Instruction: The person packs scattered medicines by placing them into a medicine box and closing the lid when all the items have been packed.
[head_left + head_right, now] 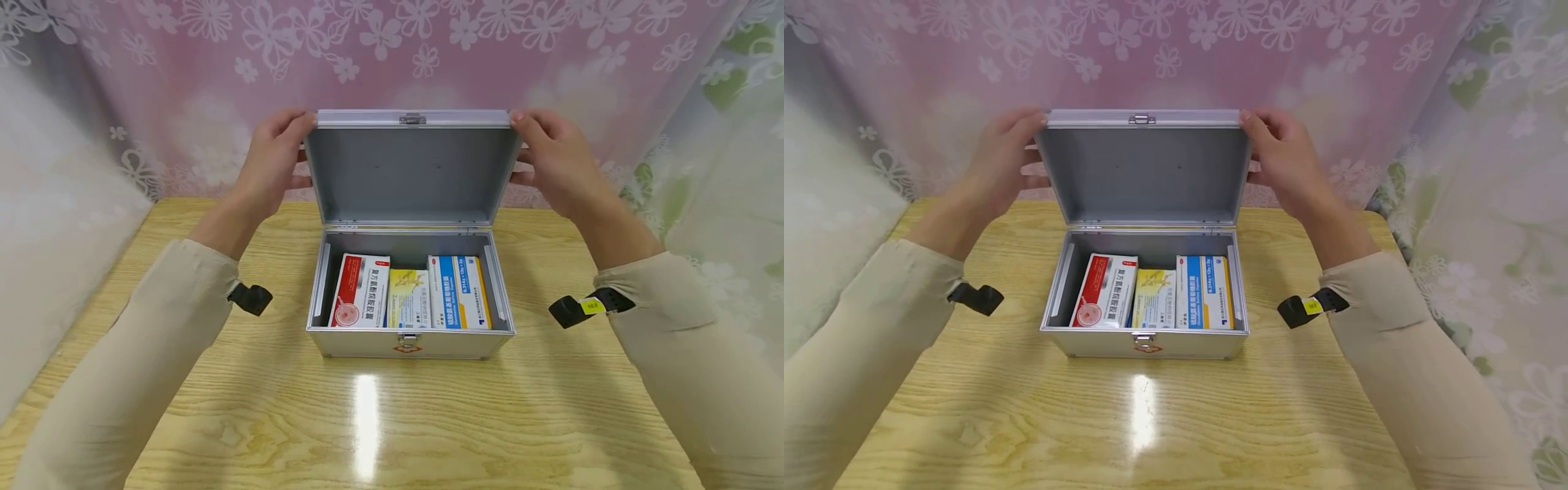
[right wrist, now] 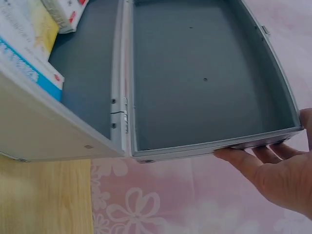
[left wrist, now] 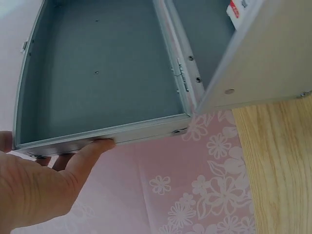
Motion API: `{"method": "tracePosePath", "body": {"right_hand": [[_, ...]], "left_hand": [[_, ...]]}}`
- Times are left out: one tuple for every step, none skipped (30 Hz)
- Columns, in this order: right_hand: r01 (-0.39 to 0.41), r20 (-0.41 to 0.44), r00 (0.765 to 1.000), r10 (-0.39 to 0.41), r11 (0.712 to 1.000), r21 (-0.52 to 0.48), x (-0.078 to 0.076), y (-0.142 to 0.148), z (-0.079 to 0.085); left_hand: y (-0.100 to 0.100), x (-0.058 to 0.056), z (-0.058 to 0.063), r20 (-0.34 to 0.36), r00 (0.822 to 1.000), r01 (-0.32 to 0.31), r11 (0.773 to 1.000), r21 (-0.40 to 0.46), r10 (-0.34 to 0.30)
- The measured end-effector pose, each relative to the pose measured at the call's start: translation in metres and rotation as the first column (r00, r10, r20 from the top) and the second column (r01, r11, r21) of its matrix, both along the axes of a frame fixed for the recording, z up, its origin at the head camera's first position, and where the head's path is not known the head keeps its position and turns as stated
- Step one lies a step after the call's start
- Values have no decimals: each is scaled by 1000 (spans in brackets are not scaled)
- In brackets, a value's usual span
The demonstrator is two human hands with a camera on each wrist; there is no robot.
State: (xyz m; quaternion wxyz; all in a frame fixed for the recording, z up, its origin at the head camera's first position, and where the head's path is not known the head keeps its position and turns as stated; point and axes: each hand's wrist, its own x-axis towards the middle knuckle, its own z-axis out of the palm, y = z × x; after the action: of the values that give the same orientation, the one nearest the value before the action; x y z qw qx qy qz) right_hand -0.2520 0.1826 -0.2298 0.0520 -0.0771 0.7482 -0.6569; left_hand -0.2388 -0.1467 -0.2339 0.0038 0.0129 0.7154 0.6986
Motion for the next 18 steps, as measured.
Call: {"method": "tracePosePath", "body": {"right_hand": [[-5,-23,1000,5,1000,-14,3,0,-1],[-8,-40,999,7,999,-36,6,1,-2],[-10,-52,999,7,998,-61,9,1,-3],[-14,-69,998,8,997,-79,12,1,-4],[-9,-81,997,2,996,-86,15,1,-5],[-5,-93,996,-4,996,-93,19,1,-7],[-2,-108,994,-7,996,-91,22,1,-8],[1,-123,992,-12,996,-84,26,1,-9],[1,-142,990,-12,997,-79,29,1,-11],[-3,-160,987,-10,997,-77,32,1,-12],[-10,-173,985,-5,996,-86,35,1,-14],[-23,-188,982,4,995,-101,39,1,-15],[-34,-199,980,10,993,-114,42,2,-17],[-44,-210,978,16,990,-131,44,2,-19],[-55,-220,975,20,987,-150,47,3,-20],[-62,-232,973,22,984,-166,50,3,-22],[-71,-247,969,24,981,-183,53,4,-24],[-79,-266,964,25,978,-193,56,6,-27]], "left_hand": [[-1,3,-1,-16,1000,3,1000,6,-3],[-1,5,-2,-31,999,8,1000,17,-7],[-2,8,-3,-49,999,15,1000,18,-14],[-3,11,-4,-67,998,22,1000,15,-21],[-4,13,-5,-86,996,30,1000,7,-29],[-4,16,-6,-102,994,36,999,4,-35],[-5,19,-7,-117,992,41,999,-8,-42],[-5,22,-8,-130,990,46,999,-18,-48],[-6,25,-9,-141,989,48,998,-36,-53],[-7,28,-9,-153,987,51,998,-46,-57],[-7,31,-10,-163,985,53,997,-52,-61],[-8,34,-11,-169,984,53,997,-47,-60],[-9,37,-11,-171,983,55,998,-38,-61],[-10,39,-12,-174,983,59,998,-27,-63],[-11,42,-13,-175,982,66,998,-12,-67],[-12,44,-14,-175,982,74,997,10,-71],[-13,46,-15,-172,982,81,996,27,-76],[-14,48,-17,-171,982,91,995,46,-82]]}}
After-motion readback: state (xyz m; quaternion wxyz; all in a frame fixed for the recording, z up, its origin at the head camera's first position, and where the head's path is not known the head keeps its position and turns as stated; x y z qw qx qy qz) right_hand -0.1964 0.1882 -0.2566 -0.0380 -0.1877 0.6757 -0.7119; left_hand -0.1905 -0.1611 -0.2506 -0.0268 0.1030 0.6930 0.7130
